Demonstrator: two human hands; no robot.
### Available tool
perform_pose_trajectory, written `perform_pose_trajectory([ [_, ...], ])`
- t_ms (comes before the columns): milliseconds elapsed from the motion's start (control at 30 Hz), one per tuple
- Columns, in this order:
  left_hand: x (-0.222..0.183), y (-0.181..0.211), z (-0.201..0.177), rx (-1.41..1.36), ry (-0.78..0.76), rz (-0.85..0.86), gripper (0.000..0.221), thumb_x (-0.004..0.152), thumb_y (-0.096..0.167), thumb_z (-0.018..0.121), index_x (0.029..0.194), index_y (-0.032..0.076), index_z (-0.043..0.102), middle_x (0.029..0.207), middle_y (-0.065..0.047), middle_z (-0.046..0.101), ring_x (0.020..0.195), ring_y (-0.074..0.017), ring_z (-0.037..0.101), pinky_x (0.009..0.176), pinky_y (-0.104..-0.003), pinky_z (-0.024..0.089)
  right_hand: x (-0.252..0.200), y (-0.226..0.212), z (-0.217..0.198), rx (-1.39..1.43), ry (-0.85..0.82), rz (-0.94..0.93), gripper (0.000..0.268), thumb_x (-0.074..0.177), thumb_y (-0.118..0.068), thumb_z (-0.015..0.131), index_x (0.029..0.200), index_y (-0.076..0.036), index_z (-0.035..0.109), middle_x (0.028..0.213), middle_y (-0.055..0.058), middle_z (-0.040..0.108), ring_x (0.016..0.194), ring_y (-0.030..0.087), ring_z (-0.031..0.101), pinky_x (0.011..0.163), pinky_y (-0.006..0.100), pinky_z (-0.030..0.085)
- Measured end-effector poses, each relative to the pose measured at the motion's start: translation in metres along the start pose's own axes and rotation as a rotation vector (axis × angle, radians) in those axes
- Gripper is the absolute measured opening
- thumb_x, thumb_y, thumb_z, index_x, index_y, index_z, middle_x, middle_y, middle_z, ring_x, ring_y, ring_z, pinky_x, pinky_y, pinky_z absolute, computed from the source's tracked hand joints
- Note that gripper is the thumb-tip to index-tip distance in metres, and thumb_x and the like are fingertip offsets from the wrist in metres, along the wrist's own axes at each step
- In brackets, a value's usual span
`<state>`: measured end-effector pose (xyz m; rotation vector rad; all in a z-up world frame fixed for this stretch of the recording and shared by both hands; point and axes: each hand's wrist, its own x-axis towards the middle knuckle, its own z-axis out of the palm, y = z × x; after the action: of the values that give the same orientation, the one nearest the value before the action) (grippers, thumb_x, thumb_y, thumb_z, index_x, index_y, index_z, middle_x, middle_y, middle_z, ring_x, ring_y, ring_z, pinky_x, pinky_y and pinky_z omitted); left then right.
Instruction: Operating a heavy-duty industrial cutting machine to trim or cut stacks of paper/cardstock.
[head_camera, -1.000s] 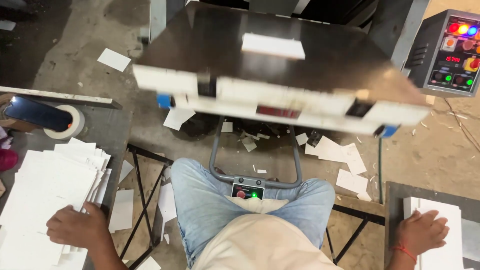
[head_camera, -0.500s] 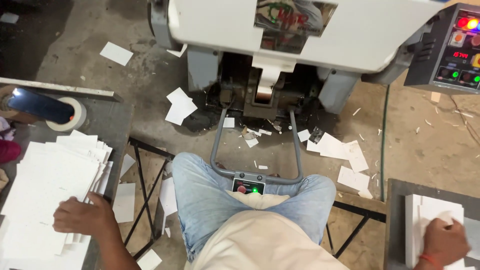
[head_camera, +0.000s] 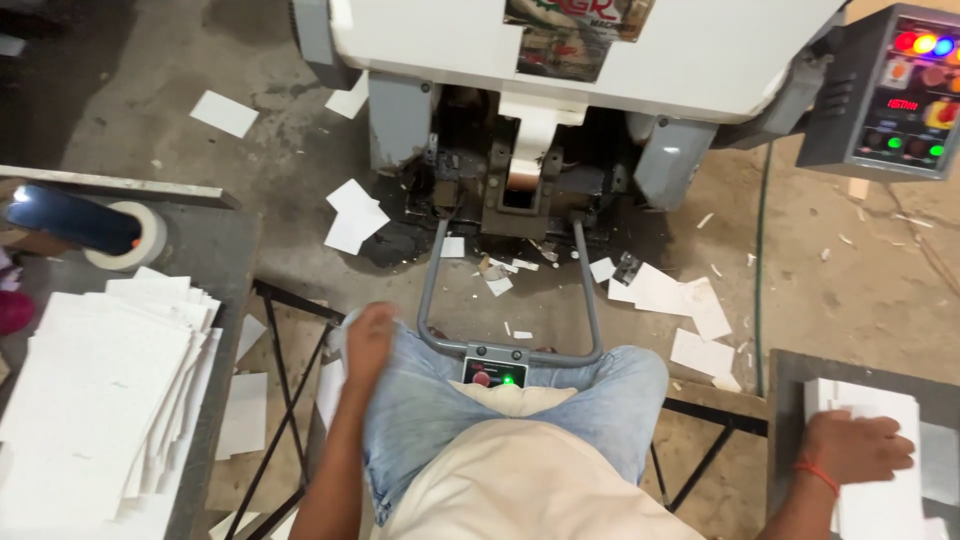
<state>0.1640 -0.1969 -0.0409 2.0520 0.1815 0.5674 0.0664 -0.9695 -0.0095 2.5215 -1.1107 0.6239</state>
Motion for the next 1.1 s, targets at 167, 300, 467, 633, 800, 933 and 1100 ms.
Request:
perform_pose_trajectory([
  [167,0.048,0.092,0.095,0.062,-0.687,0.02,0.026,0.096,0.03,0.069,0.099,0.005,0.077,0.09,-0.017,0.074,0.076,-0.0288,0.068,0.07,-0.04,0.054,-0.012,0.0,-0.044,-0.101,0.085,-0.034,0.066,0.088,-0.042,0.077,0.12,0.012,0.057,0.126,0.035,0.05,0.125,0.051,0.046,0.079,0.072,0.043],
  [300,0.142,0.144,0.118,-0.067,-0.63,0.041,0.033,0.098,0.038,0.065,0.111,0.01,0.076,0.102,-0.011,0.076,0.089,-0.023,0.072,0.075,-0.036,0.055,-0.056,0.066,-0.016,-0.131,-0.001,0.194,0.069,0.086,-0.04,0.073,0.116,0.02,0.056,0.122,0.038,0.052,0.115,0.053,0.047,0.08,0.077,0.039],
  [467,0.284,0.225,0.122,-0.284,-0.464,0.273,0.025,0.105,0.031,0.062,0.098,0.01,0.074,0.092,-0.002,0.075,0.079,-0.0131,0.065,0.072,-0.032,0.054,-0.077,0.093,-0.024,0.015,-0.059,-0.008,0.028,0.094,-0.014,0.061,0.111,0.007,0.062,0.125,0.026,0.055,0.122,0.045,0.052,0.098,0.062,0.044],
  [633,0.352,0.193,0.177,-0.118,-0.328,0.368,0.023,0.098,0.027,0.069,0.1,0.005,0.074,0.092,-0.013,0.074,0.084,-0.0282,0.068,0.076,-0.039,0.054,-0.048,0.059,-0.075,-0.051,-0.18,0.06,0.022,0.087,-0.013,0.067,0.094,0.008,0.07,0.1,0.028,0.066,0.1,0.047,0.063,0.071,0.057,0.054],
  [800,0.318,0.094,0.241,0.297,-0.45,0.007,0.038,0.083,0.03,0.071,0.106,-0.001,0.071,0.112,-0.025,0.068,0.107,-0.0438,0.064,0.088,-0.049,0.051,-0.038,0.069,-0.079,0.134,-0.301,0.1,0.016,0.089,-0.005,0.063,0.089,0.007,0.074,0.084,0.029,0.072,0.08,0.044,0.071,0.079,0.052,0.058],
  [933,0.254,0.112,0.225,0.283,-0.41,-0.449,0.04,0.085,0.028,0.066,0.111,-0.003,0.071,0.121,-0.028,0.069,0.116,-0.0453,0.065,0.097,-0.05,0.053,-0.026,0.068,-0.059,0.189,-0.016,-0.063,0.032,0.083,0.01,0.052,0.104,0.004,0.076,0.097,0.023,0.074,0.088,0.032,0.074,0.076,0.038,0.059],
  [1100,0.222,0.116,0.226,0.234,-0.168,-0.544,0.044,0.075,0.019,0.072,0.11,-0.005,0.064,0.116,-0.032,0.062,0.099,-0.0485,0.067,0.082,-0.052,0.056,0.018,-0.029,-0.085,0.526,0.038,0.03,0.026,0.093,0.013,0.044,0.094,0.005,0.069,0.087,0.012,0.067,0.081,0.019,0.063,0.065,0.034,0.049],
])
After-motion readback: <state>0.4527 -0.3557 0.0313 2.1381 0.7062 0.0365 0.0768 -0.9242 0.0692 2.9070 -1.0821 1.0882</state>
